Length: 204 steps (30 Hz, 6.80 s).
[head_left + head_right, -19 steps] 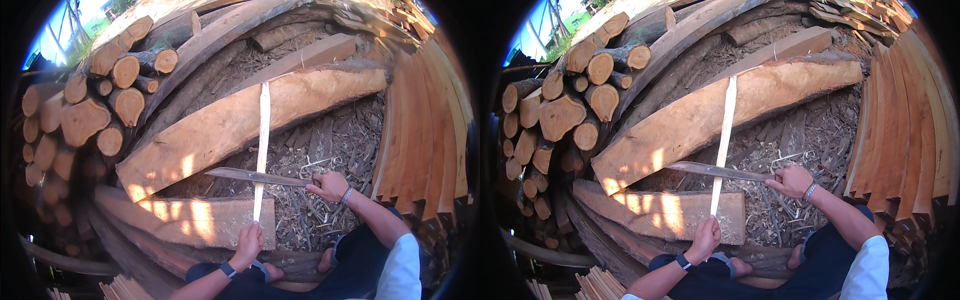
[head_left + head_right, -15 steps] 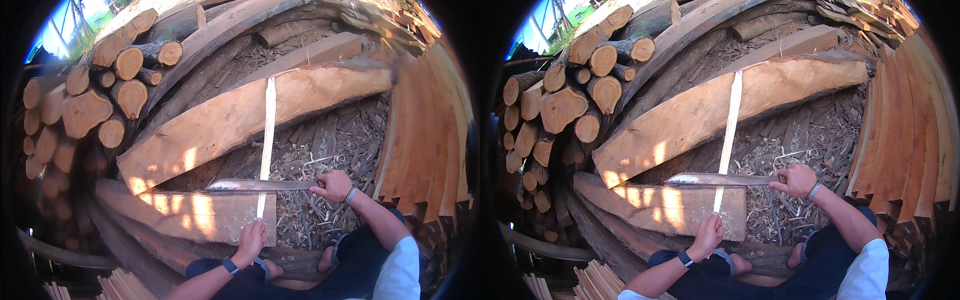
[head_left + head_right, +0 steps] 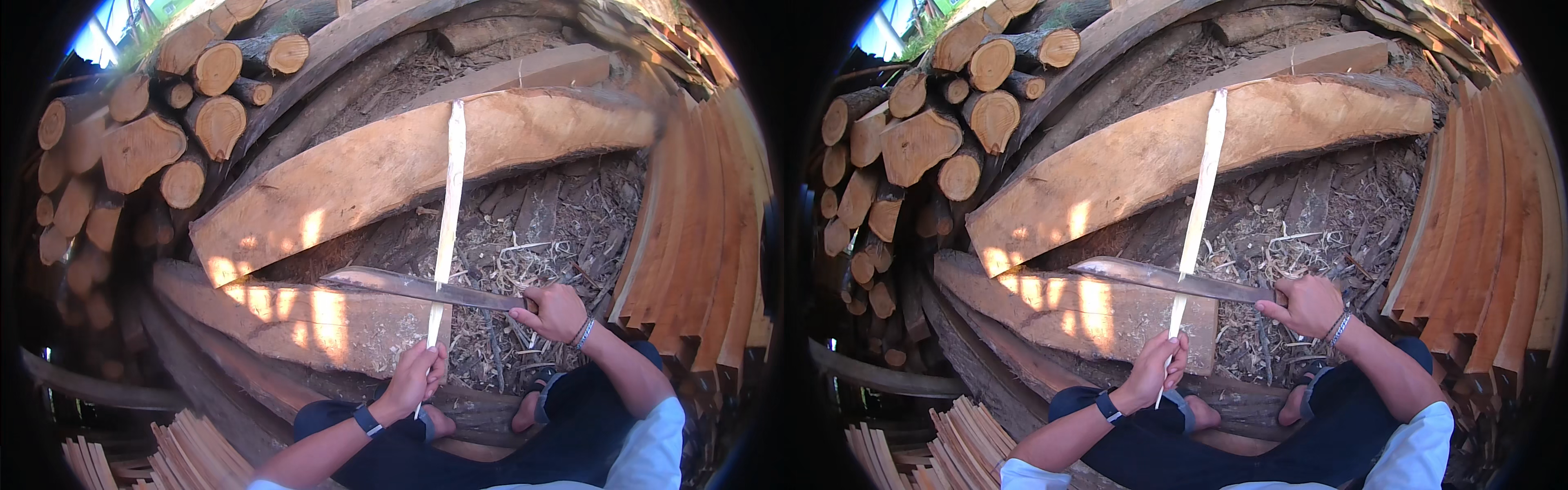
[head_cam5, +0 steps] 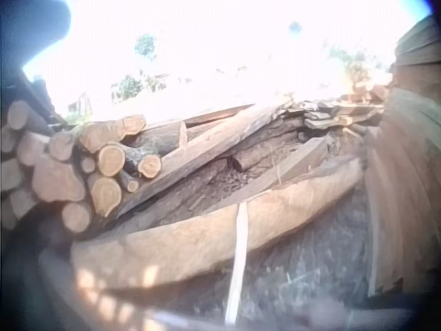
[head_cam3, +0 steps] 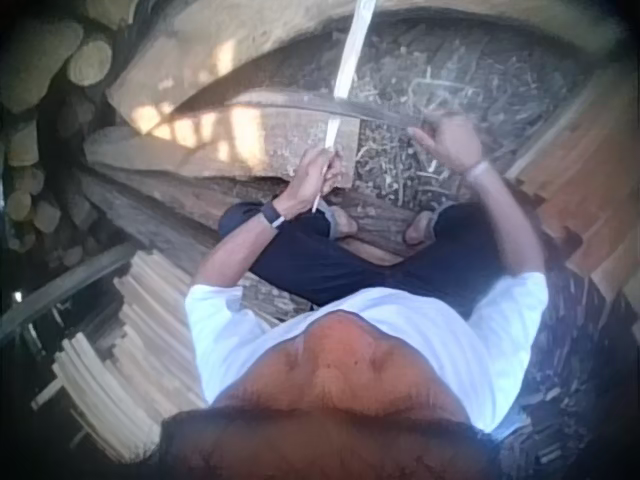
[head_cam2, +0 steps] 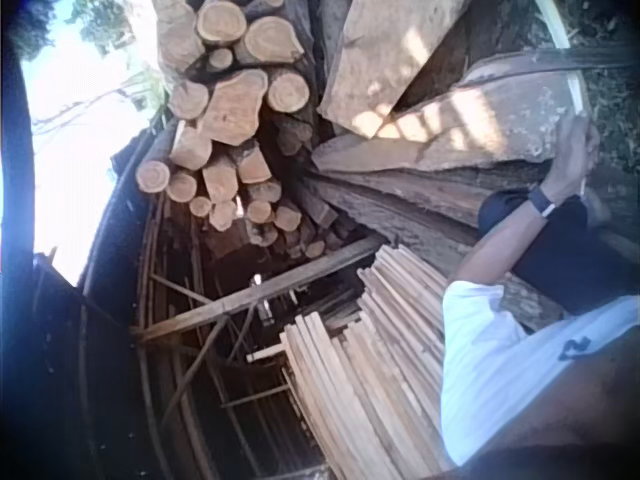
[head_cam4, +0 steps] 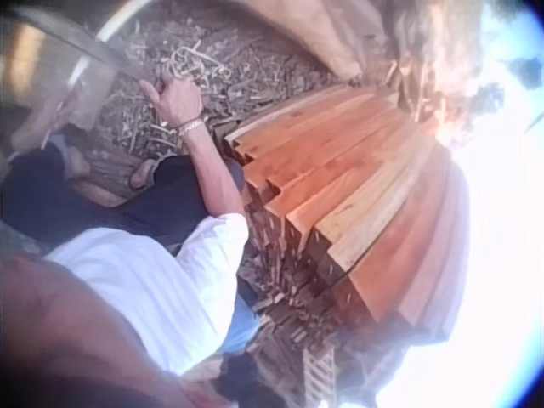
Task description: The person shaves a thin strip of wood using a large knife, holding the wood steady by hand while making repeated downward strokes.
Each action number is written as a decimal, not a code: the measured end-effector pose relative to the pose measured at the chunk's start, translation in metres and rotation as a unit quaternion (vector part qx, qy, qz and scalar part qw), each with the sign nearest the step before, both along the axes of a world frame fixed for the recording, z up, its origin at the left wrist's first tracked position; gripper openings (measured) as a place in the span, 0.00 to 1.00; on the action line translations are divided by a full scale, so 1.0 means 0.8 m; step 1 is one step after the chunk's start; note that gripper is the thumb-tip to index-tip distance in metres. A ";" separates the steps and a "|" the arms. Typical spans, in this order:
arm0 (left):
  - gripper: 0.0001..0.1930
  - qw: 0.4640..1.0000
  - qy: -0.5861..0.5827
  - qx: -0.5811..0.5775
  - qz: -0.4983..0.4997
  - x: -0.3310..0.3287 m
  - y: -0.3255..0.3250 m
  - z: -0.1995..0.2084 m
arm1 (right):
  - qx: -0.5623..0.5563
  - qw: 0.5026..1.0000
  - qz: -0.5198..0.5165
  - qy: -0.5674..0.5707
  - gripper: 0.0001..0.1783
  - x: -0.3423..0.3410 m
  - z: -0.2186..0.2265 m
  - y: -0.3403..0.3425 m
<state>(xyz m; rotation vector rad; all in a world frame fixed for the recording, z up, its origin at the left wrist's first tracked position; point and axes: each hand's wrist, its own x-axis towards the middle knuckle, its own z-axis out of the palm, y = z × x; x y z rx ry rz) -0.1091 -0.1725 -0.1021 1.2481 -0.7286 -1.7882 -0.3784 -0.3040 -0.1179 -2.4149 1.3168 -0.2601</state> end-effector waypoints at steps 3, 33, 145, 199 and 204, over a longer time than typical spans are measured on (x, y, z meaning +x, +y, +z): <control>0.12 0.999 -0.001 -0.014 -0.033 -0.001 -0.001 0.020 | 0.011 1.000 0.014 0.003 0.33 -0.005 0.016 0.007; 0.08 0.999 0.018 0.002 0.042 -0.003 -0.003 0.027 | 0.002 0.999 0.030 0.016 0.32 -0.009 0.036 0.038; 0.20 0.993 -0.110 0.001 0.049 -0.021 -0.002 0.012 | -0.034 0.994 -0.086 0.050 0.34 -0.060 0.019 -0.053; 0.19 0.996 -0.081 0.009 0.042 -0.012 -0.004 0.014 | -0.029 0.991 -0.126 0.040 0.39 -0.075 -0.001 -0.079; 0.19 0.995 -0.088 0.013 0.040 -0.012 -0.005 0.016 | -0.031 0.994 -0.077 0.077 0.39 -0.076 0.014 -0.070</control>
